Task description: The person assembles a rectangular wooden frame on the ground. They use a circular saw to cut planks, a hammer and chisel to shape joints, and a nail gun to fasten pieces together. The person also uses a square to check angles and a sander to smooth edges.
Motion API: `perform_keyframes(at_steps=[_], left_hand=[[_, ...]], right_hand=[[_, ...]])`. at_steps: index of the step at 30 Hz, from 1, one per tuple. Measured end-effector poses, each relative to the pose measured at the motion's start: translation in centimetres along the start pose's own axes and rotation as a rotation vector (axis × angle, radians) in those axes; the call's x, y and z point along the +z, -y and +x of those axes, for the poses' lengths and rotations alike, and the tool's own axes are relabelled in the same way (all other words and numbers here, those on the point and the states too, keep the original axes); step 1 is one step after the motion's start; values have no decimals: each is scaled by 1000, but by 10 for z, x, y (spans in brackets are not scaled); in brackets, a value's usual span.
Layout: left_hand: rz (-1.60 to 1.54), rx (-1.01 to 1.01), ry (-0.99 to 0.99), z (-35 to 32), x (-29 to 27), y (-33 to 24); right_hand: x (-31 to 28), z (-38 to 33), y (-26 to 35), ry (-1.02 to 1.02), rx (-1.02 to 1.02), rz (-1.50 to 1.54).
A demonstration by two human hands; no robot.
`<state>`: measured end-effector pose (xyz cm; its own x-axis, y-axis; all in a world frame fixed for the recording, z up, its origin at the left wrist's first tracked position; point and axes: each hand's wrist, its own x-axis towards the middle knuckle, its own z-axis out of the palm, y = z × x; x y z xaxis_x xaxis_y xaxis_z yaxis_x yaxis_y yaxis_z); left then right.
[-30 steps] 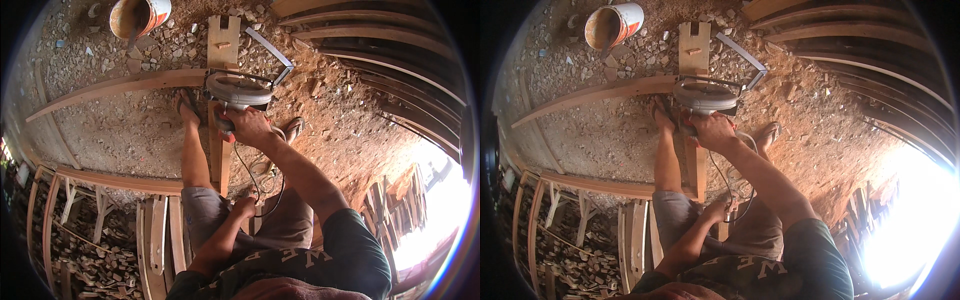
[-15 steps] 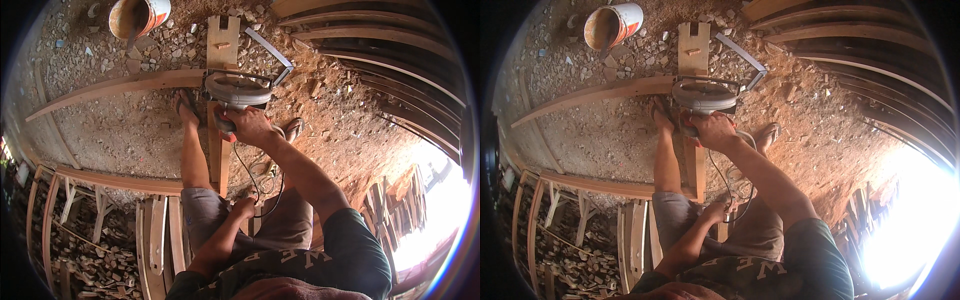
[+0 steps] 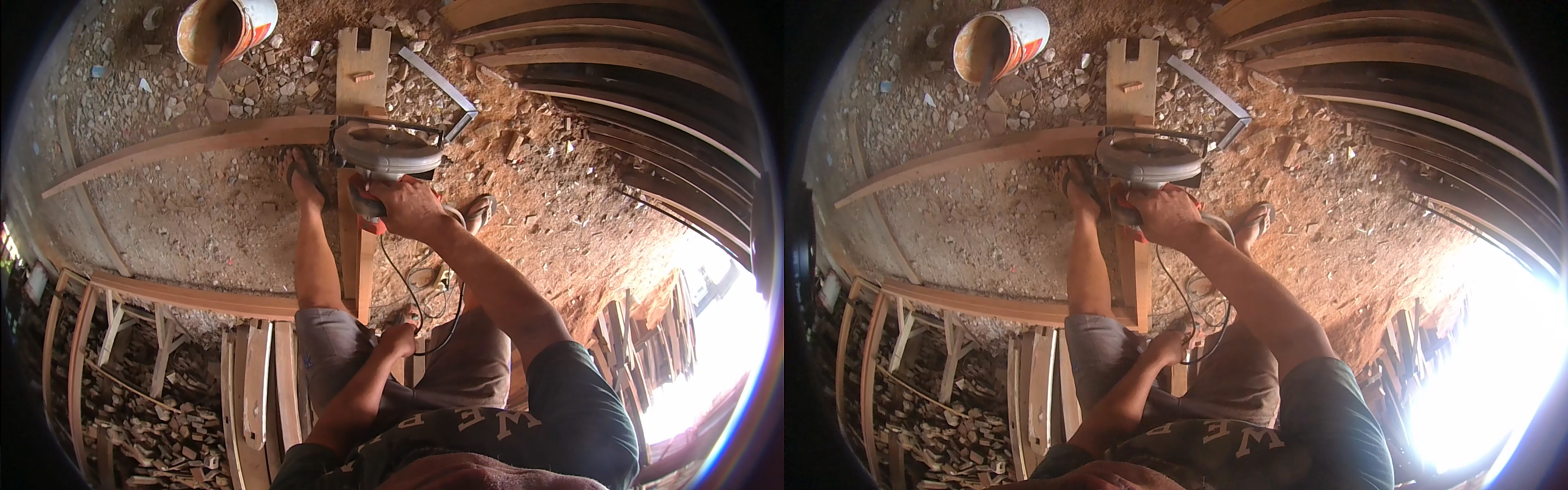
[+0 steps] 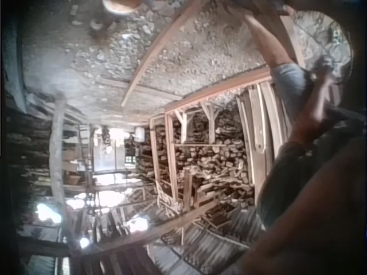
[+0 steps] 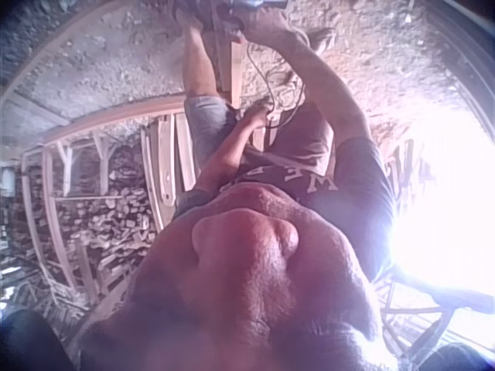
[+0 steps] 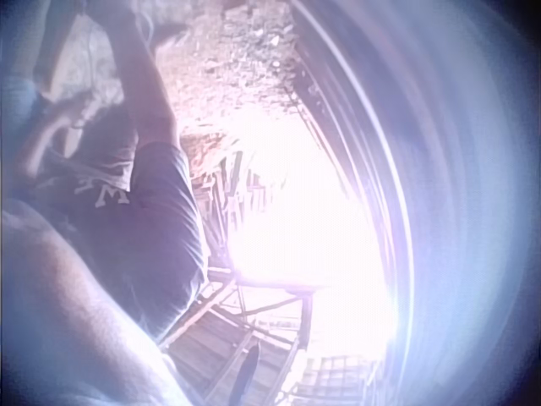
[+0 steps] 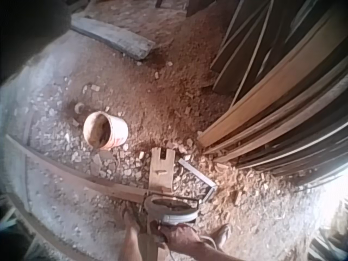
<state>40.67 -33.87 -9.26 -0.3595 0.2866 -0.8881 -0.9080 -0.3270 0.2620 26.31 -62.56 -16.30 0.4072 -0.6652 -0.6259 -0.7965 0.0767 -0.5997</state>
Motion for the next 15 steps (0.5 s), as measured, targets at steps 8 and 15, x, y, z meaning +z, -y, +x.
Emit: perform_keyframes(at_steps=[8,15], left_hand=[[-4,13,-2,-7,-7,-5],[-2,34,7,-6,-9,-7]], right_hand=[[2,2,-6,0,-41,3],[-1,2,-11,21,-57,27]])
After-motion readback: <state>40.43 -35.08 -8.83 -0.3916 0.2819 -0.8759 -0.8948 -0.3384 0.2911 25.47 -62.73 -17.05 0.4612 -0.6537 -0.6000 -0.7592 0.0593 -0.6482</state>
